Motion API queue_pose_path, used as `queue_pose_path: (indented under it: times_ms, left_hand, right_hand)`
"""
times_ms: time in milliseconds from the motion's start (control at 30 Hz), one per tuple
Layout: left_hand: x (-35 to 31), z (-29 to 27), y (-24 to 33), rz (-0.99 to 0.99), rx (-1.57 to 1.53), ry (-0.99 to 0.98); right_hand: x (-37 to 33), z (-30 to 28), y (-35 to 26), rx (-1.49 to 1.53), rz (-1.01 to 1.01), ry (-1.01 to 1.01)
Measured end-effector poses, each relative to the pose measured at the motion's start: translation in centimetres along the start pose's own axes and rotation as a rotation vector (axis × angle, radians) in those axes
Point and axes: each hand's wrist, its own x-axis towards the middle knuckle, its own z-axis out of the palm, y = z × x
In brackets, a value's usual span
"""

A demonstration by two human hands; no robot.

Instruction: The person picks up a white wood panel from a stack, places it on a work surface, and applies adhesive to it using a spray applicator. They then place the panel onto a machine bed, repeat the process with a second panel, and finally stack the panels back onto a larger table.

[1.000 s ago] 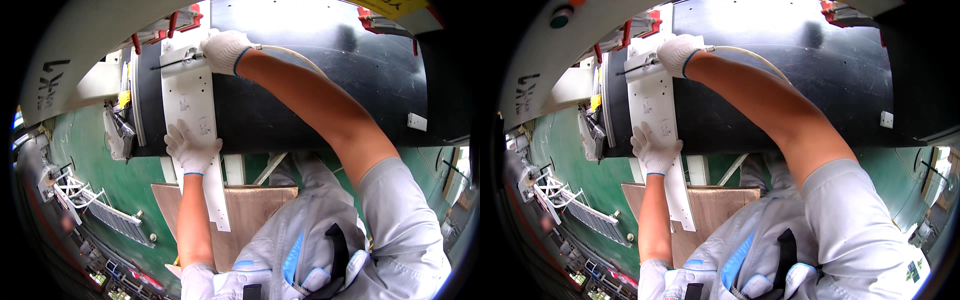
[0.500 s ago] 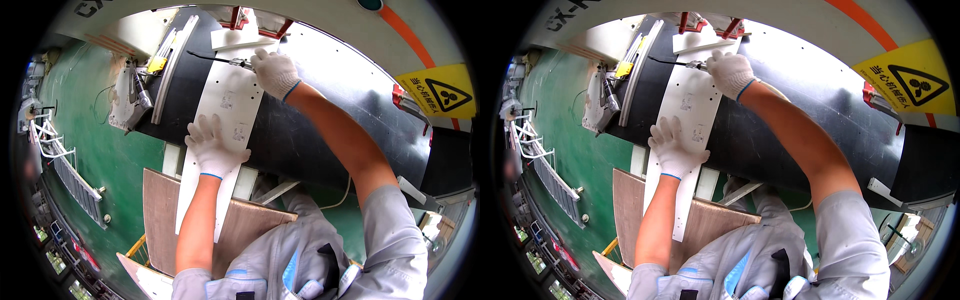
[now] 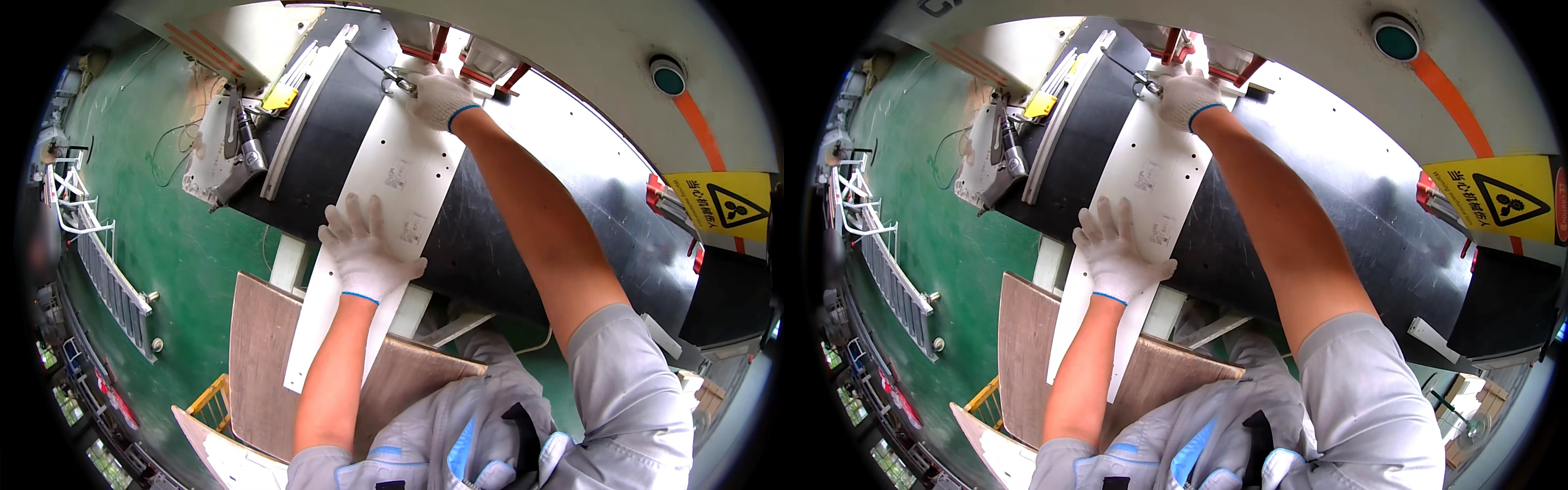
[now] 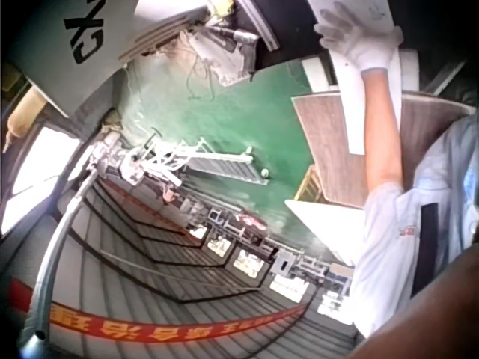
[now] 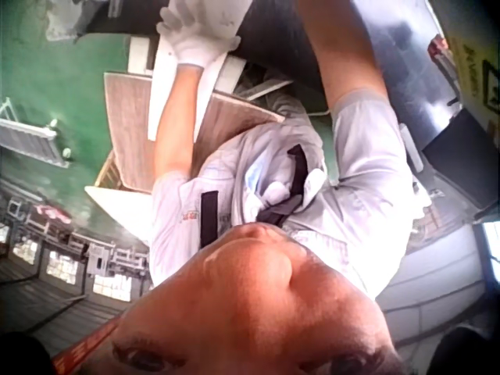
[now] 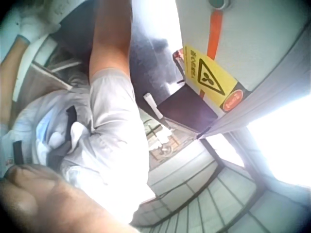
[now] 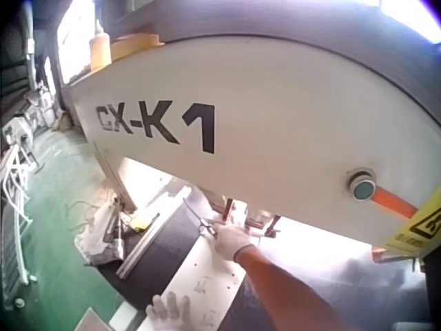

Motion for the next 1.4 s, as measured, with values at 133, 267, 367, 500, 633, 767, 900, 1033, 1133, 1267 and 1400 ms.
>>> queue_pose_path:
  times_ms: [133,267,367,500,633,767,900,1033,1133,1267,1400]
  left_hand:
    - [-0.1,-0.2,-0.1,0.006,-0.009,0.001]
    - [0.0,-0.3,-0.2,0.004,-0.006,0.003]
    - [0.0,-0.6,0.3,0.022,-0.016,0.008]
    - [-0.9,-0.5,-0.1,-0.014,-0.016,0.002]
    - [-1.2,-0.9,0.0,0.003,-0.026,0.002]
    - [-1.8,-1.5,0.1,0.003,-0.028,0.000]
    - [-2.0,-2.0,0.2,0.002,-0.012,-0.012]
    - [-2.2,-2.3,0.2,-0.004,-0.004,-0.034]
    - [-2.5,-1.6,0.1,0.008,-0.005,-0.004]
    - [-2.7,-1.8,-0.2,-0.003,-0.004,-0.019]
    - [-2.8,-1.8,-0.4,0.012,-0.054,0.000]
  right_hand:
    - [1.1,-0.3,1.5,0.103,-0.001,-0.034]
    - [0.4,-1.0,0.3,0.030,0.003,-0.024]
    - [-1.1,-0.8,0.6,-0.080,-0.102,0.036]
    - [-11.6,-2.0,-2.8,0.347,-0.165,0.070]
    - [-24.0,-3.9,-2.2,0.596,0.104,0.203]
    - [-32.8,-6.8,-1.1,0.921,0.422,0.225]
    - [-34.2,-9.6,-0.1,0.858,0.385,0.469]
    - [-33.6,-11.7,0.3,0.863,0.439,0.485]
    - [-33.4,-12.5,0.0,0.897,0.459,0.479]
    - [-32.9,-12.8,-1.3,1.103,0.491,0.418]
    - [-33.7,-15.0,-4.0,1.334,0.568,0.288]
